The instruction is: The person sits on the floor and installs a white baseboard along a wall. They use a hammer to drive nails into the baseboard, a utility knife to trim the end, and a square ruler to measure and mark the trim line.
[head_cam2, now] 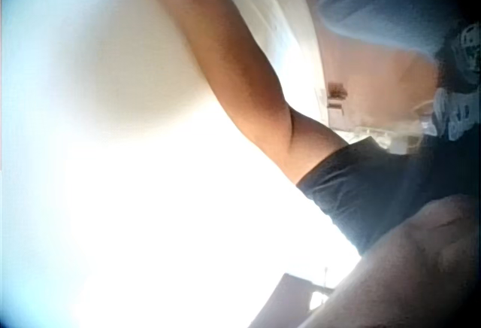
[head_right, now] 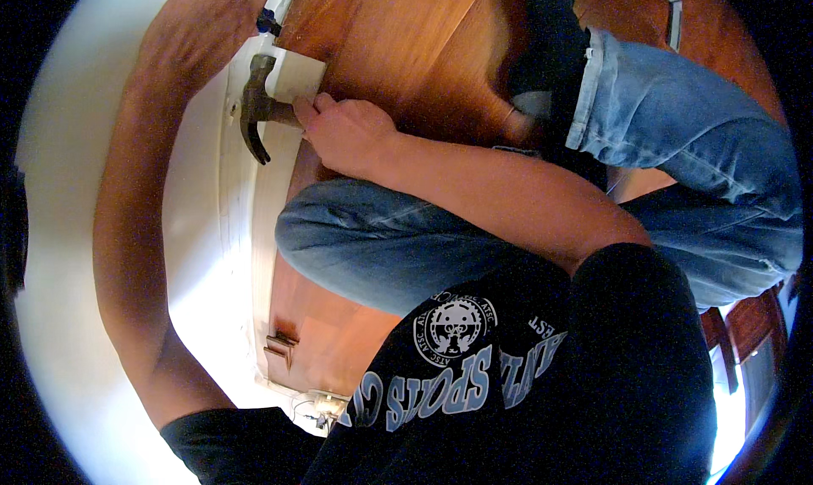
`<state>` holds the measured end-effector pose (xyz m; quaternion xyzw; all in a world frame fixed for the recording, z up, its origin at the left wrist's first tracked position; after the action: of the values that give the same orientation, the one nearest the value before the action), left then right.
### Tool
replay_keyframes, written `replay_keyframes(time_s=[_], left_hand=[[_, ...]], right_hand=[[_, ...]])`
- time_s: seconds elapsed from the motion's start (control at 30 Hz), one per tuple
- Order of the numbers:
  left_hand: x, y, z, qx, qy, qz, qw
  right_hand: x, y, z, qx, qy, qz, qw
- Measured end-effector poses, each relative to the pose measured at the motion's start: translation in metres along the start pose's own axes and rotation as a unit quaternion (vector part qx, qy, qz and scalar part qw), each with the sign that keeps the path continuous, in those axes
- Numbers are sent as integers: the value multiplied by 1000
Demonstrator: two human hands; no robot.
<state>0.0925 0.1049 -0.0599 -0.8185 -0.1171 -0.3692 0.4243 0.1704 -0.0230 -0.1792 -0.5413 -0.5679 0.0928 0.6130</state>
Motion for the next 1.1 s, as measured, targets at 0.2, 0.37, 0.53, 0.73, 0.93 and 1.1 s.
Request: replay_keyframes(time_s=[0.2, 0.37, 0.53, 0.73, 0.93, 1.1], left_hand=[[1, 4, -1, -16, 23, 1, 1000], [-2, 5, 0, -15, -5, -16, 1000], [1, 3, 3, -16, -4, -6, 1000], [-2, 1, 2, -22, 2, -13, 1000], [-3, 6, 4, -47, -44, 20, 998], [-5, 3, 6, -34, -37, 0, 999]], right_hand=[[-1, 11, 0, -50, 59, 14, 997], [11, 13, 4, -16, 34, -20, 999], [-4, 6, -3, -16, 33, -11, 999], [9, 14, 8, -29, 72, -11, 997], [-3, 2, -3, 6, 26, -20, 999], [-2, 10, 1, -28, 68, -6, 997]])
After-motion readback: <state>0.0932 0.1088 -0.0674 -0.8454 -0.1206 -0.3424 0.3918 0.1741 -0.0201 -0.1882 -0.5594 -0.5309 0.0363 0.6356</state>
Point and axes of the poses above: each hand's wrist, its own z-axis towards the middle knuckle, its own x-axis out of the back of the hand, y = z × x, the point moved 7 cm from there along z, towards the middle knuckle, and after that the axes turned 2 degrees about x, right-handed, at the moved point
